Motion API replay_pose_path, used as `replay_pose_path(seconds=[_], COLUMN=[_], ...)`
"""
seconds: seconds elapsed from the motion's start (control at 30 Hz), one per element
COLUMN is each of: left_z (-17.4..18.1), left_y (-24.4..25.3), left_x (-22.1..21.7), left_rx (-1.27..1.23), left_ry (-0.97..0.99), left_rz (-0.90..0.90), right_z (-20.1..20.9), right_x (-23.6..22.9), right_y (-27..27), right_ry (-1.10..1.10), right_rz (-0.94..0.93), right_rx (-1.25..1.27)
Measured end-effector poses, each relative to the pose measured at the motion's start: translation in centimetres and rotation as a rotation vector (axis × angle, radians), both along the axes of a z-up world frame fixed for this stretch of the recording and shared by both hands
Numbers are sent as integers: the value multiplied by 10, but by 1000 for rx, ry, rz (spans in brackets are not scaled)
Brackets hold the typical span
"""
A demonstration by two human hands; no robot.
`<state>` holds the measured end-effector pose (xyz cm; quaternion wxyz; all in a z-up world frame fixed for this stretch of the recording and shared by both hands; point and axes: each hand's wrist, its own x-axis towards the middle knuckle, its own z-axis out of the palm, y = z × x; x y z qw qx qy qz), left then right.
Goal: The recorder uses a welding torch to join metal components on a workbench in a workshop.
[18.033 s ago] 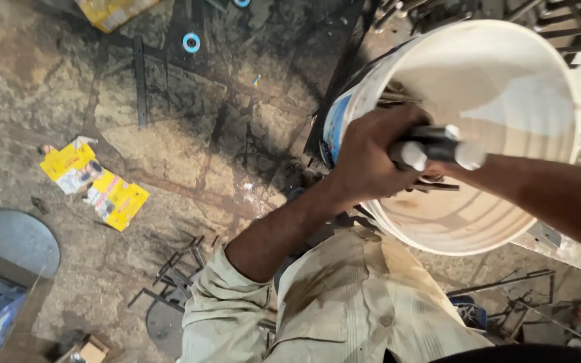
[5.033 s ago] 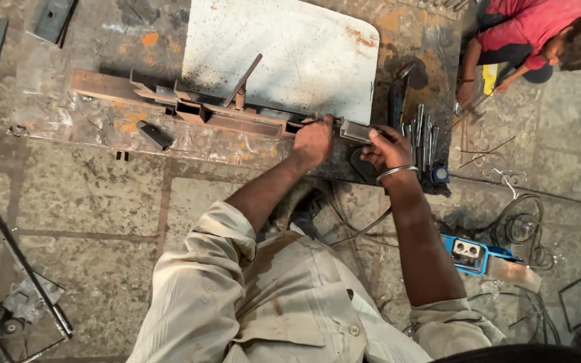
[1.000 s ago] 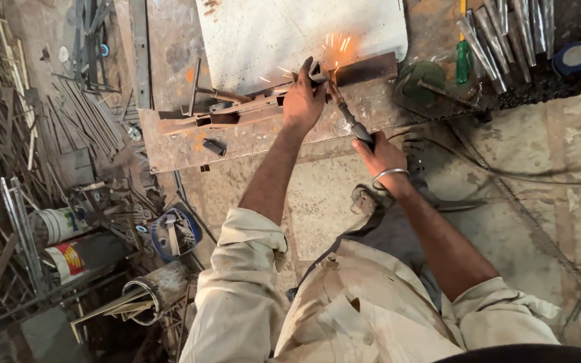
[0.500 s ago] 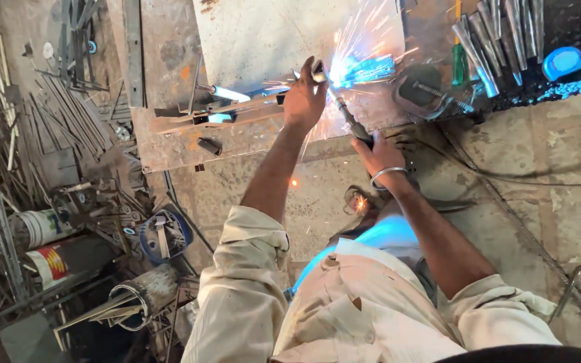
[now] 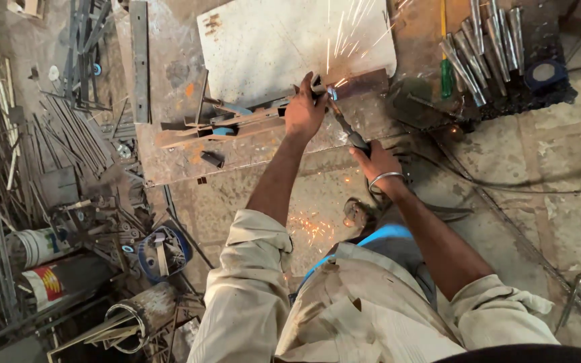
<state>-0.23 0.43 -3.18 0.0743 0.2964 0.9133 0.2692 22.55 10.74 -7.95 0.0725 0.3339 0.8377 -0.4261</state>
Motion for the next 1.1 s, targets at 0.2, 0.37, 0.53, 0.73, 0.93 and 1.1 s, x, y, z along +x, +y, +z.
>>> replay_pose_path(seconds=[0.2,0.37,0.53,0.73,0.93,1.1], left_z=[1,2,16,18,11,-87], left_y=[3,2,2,-8,-62,-133], left_x=[0,0,6,23,89,150], left_rx=[28,63,36,170,466,397], left_ry=[-10,2,-142,-130,-236,-564], left_rz=[12,-1,-17,-35,70,117], right_z=[-19,-7,37,-65,32,60], right_x=[0,16,59,161,204,208], right_y=[2,8,31,80,91,125], right_ry=[44,138,-183,-57,-184,20], right_rz=[2,-10,-70,-46,-218,-251], right_rx=[41,5,-124,158,44,203])
